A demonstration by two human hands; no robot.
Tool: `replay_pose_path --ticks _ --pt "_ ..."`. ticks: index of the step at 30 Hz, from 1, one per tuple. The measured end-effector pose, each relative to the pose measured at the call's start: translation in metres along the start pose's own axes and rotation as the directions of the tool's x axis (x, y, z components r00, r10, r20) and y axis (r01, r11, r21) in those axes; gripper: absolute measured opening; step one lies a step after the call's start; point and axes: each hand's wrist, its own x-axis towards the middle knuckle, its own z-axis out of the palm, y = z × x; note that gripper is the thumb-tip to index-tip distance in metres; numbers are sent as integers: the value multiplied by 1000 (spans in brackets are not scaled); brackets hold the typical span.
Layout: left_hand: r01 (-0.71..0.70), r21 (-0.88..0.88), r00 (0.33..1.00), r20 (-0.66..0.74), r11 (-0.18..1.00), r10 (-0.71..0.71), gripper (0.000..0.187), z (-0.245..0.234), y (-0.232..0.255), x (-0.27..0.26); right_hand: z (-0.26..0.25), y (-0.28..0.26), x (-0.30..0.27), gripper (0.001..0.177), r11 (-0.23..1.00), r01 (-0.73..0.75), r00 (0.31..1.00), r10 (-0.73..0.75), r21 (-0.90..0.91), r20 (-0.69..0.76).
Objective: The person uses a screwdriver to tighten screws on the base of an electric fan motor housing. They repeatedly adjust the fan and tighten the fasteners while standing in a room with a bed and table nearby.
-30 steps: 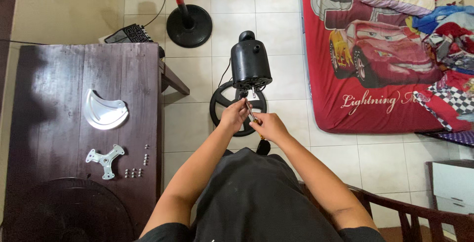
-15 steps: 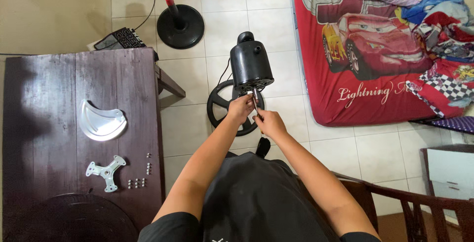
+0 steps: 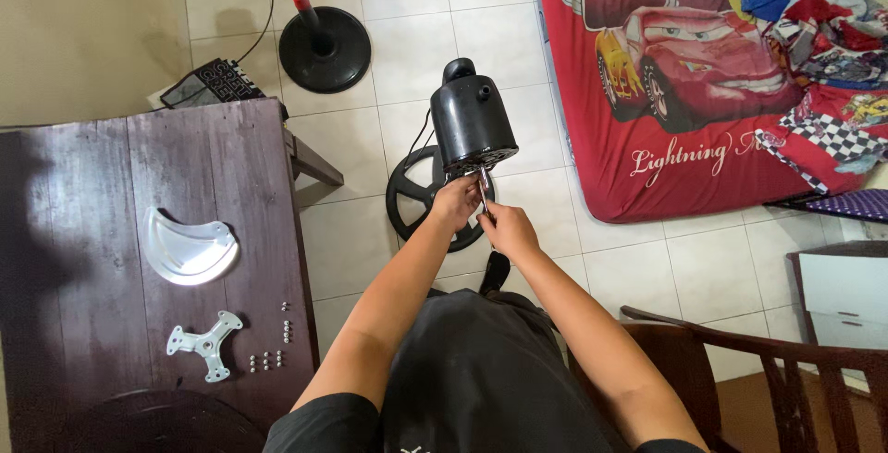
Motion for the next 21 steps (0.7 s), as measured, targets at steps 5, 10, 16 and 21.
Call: replay_pose_path --ticks 5,10,16,21 --pt "33 -15 999 30 999 -32 8 -8 -2 6 0 3 -2 33 999 -15 1000 16 51 -19" --pt "48 13 998 38 999 -49 8 -7 2 10 1 8 2 38 995 -7 999 11 96 -42" --pt "33 -10 999 24 999 -32 7 -11 3 21 0 10 9 39 987 12 999 -5 161 -43" --pt "9 -41 1000 -6 999 -10 10 -11 4 21 -3 6 11 39 979 -19 1000 18 201 6"
